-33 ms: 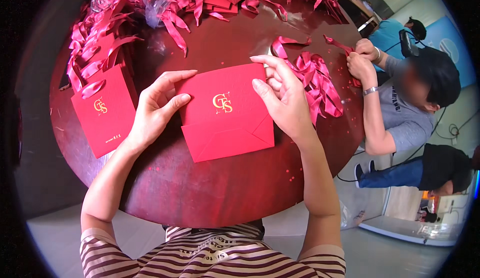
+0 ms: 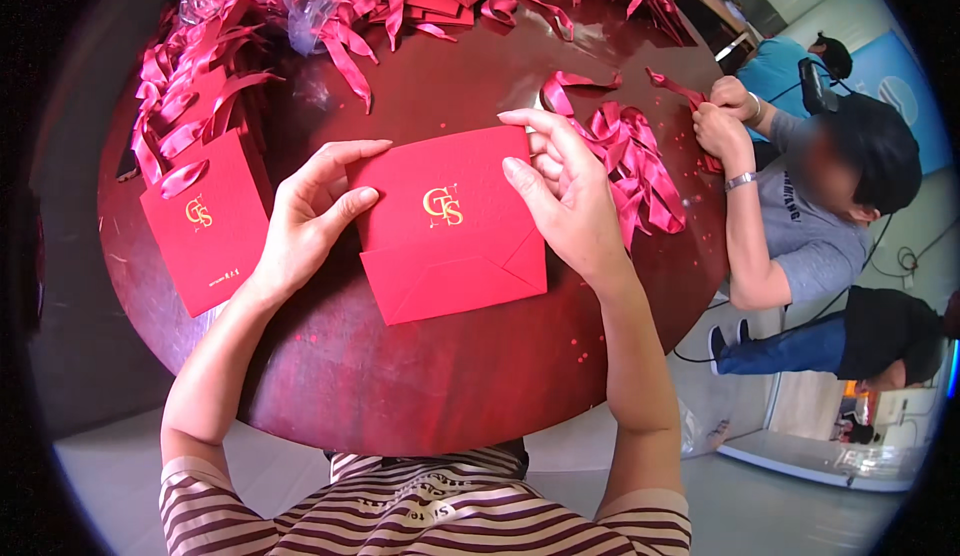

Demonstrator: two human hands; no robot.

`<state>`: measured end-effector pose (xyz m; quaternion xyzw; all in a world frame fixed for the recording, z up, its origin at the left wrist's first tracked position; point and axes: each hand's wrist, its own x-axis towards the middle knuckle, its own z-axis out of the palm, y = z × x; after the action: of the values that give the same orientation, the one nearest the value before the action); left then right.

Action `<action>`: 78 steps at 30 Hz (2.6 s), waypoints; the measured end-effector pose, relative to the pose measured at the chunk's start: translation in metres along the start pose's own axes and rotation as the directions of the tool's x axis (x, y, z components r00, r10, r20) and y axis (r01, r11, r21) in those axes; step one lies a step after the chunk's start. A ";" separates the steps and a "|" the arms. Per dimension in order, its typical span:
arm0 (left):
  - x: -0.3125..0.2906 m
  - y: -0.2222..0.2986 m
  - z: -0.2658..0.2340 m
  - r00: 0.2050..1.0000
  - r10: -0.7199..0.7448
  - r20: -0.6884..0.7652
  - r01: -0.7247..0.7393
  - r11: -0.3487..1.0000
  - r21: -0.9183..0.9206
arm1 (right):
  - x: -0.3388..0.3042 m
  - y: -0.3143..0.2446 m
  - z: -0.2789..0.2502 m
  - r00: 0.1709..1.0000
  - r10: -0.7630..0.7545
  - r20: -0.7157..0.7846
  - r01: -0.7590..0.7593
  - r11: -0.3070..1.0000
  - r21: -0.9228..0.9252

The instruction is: The person assembles gift bags by threading ribbon handles through the pre-cut slits on the paper bags by hand.

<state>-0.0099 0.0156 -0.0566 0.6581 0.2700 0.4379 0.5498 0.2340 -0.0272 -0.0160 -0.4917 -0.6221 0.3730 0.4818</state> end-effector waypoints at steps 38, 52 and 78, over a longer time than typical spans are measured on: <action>-0.008 0.070 0.010 0.728 0.598 0.335 -0.562 0.241 0.791 | -0.024 -0.049 -0.003 0.772 -0.620 0.136 0.608 0.660 -0.442; 0.003 0.086 0.024 0.636 0.616 0.465 -0.615 0.039 0.788 | -0.021 -0.045 -0.012 0.876 -0.480 0.049 0.438 0.748 -0.499; -0.013 0.103 0.045 0.896 0.370 0.245 -0.409 0.472 0.781 | -0.029 -0.045 -0.012 0.844 -0.535 0.043 0.509 0.773 -0.378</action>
<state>0.0100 -0.0426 0.0381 0.8884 0.2724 0.3621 0.0741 0.2361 -0.0659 0.0228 -0.3947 -0.7770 0.0821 0.4835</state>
